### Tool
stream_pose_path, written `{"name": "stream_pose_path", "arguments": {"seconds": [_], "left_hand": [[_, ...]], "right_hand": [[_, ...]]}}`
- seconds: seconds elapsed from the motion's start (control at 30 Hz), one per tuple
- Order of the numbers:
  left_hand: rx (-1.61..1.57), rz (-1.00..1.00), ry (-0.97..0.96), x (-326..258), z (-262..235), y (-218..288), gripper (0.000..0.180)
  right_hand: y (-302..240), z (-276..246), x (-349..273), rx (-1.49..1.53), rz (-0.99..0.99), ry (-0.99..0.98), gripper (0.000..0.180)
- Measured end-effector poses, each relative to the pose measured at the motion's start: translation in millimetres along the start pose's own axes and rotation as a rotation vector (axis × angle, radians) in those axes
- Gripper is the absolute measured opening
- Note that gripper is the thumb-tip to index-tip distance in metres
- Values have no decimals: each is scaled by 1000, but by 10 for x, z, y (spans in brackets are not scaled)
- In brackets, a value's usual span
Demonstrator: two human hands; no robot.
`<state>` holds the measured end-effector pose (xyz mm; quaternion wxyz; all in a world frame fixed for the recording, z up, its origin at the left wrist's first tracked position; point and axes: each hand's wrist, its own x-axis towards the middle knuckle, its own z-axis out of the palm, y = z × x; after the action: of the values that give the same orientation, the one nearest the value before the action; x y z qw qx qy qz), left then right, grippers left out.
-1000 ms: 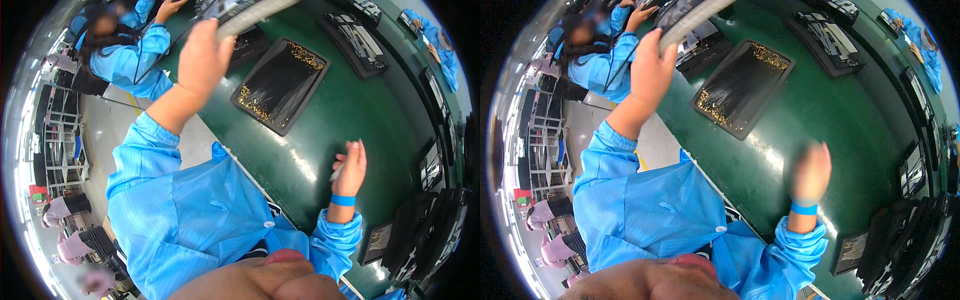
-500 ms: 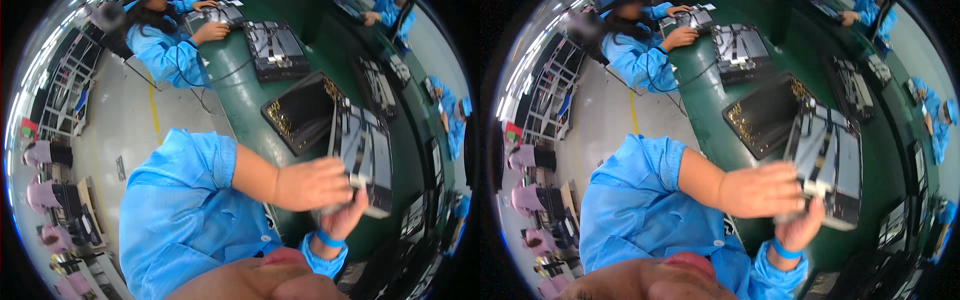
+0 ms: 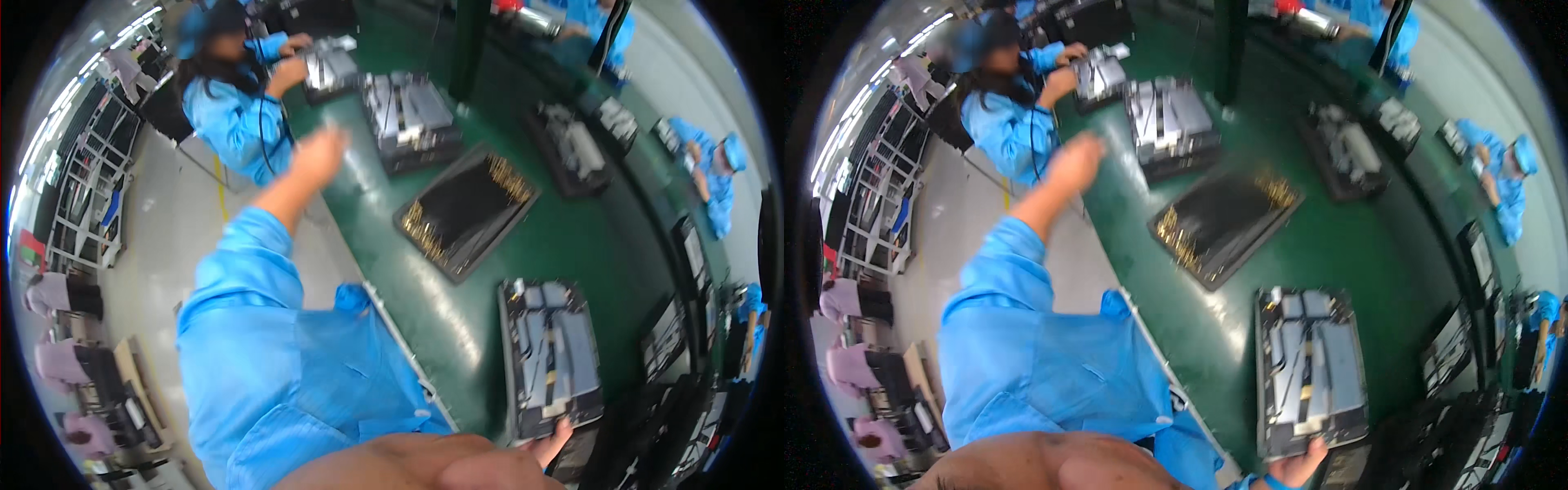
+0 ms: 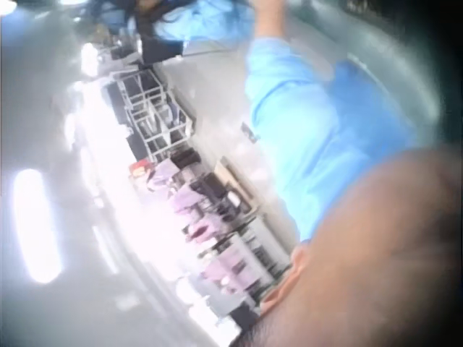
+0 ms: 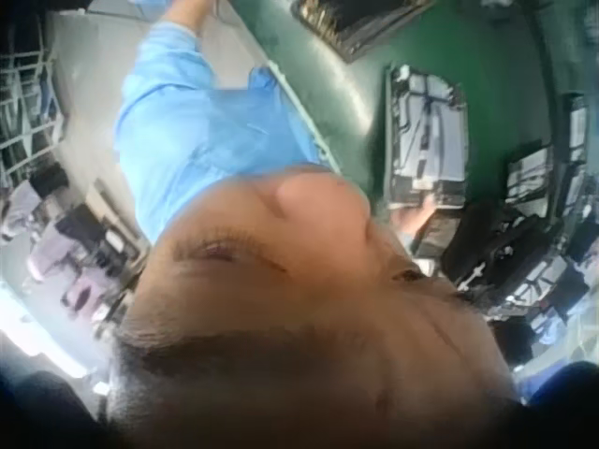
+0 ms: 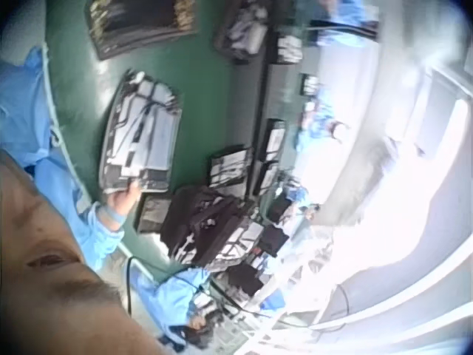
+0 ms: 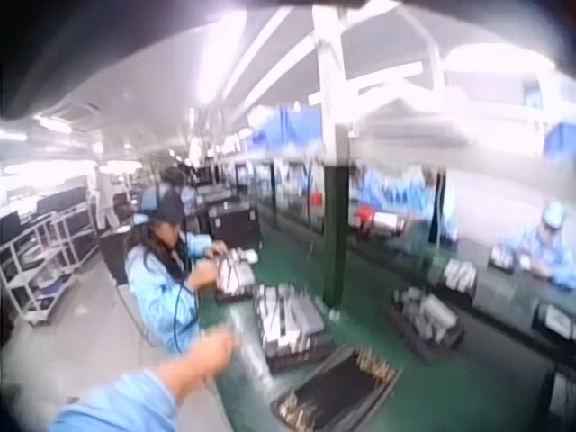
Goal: Assembling or repairing tablet screen assemblies and internal components at a factory workbench.
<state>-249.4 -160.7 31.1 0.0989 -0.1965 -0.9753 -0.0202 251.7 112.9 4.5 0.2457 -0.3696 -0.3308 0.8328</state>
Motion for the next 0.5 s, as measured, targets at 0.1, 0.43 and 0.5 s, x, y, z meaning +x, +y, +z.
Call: {"name": "stream_pose_path", "arguments": {"seconds": [0.1,0.43,0.5], "left_hand": [[292,297,364,54,-1176,-295,21],[-201,-163,363,-410,-389,-92,33],[38,-128,250,-494,-26,-239,35]], "right_hand": [[7,336,-314,39,-30,-91,58],[14,406,70,-62,-129,321,45],[-44,351,126,-247,-241,296,44]]}}
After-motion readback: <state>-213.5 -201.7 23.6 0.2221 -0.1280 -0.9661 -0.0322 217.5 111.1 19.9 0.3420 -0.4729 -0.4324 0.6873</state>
